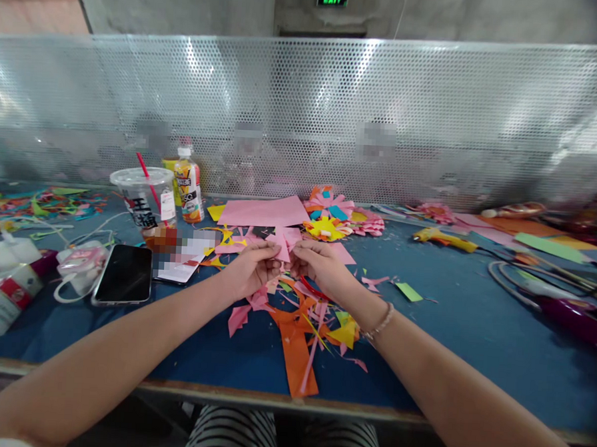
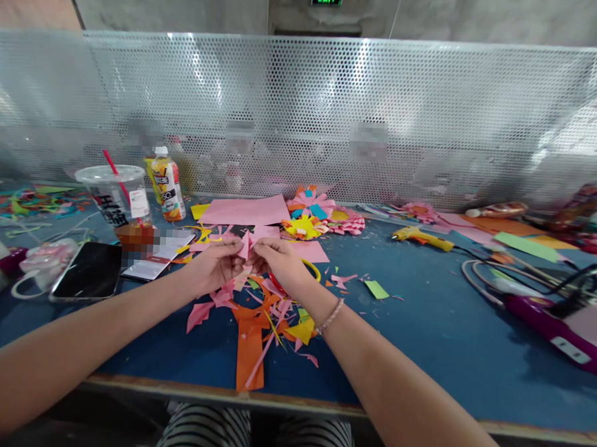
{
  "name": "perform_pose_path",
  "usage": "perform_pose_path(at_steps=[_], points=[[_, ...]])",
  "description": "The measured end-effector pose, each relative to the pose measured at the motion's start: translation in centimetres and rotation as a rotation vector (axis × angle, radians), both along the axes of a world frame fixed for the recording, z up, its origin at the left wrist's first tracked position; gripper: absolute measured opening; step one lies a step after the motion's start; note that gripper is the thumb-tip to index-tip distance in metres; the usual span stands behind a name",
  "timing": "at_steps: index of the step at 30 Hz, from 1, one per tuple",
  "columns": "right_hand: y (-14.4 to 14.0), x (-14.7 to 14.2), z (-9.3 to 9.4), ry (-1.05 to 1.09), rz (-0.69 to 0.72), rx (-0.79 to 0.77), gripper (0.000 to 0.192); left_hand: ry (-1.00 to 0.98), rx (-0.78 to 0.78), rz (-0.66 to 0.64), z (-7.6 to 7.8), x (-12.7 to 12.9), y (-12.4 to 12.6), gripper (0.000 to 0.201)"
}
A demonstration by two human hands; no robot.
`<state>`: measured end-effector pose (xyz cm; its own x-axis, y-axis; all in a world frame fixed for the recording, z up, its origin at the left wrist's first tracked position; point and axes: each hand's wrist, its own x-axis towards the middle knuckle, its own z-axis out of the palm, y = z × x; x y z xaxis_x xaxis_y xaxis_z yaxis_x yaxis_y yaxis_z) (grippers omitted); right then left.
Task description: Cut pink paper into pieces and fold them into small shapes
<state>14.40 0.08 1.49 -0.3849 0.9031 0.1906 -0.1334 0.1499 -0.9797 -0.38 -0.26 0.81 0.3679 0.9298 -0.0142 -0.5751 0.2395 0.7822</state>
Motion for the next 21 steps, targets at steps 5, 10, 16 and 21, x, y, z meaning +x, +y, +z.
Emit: perform_pose_path(at_steps=[5,10,16,21], points=[[0.02,0.07,0.04,-0.014,-0.009,0.007,0.017,0.004,0.007,-0.003,-0.04,-0.04,0.03,0.008],[0.05,0.1,0.08,-0.02,-0.018,-0.006,0.016,0.023,0.037,-0.001,-0.34,-0.18,0.19,0.007],[0.03,0.03,0.07,-0.057,-0.04,0.01,0.015,0.121,0.2,0.083,-0.49,0.06,0.06,0.013],[0.24,0.1,-0.09,-0.092,-0.076,0.015,0.009,0.306,0.38,0.202,-0.71,0.16,0.03,0.015]])
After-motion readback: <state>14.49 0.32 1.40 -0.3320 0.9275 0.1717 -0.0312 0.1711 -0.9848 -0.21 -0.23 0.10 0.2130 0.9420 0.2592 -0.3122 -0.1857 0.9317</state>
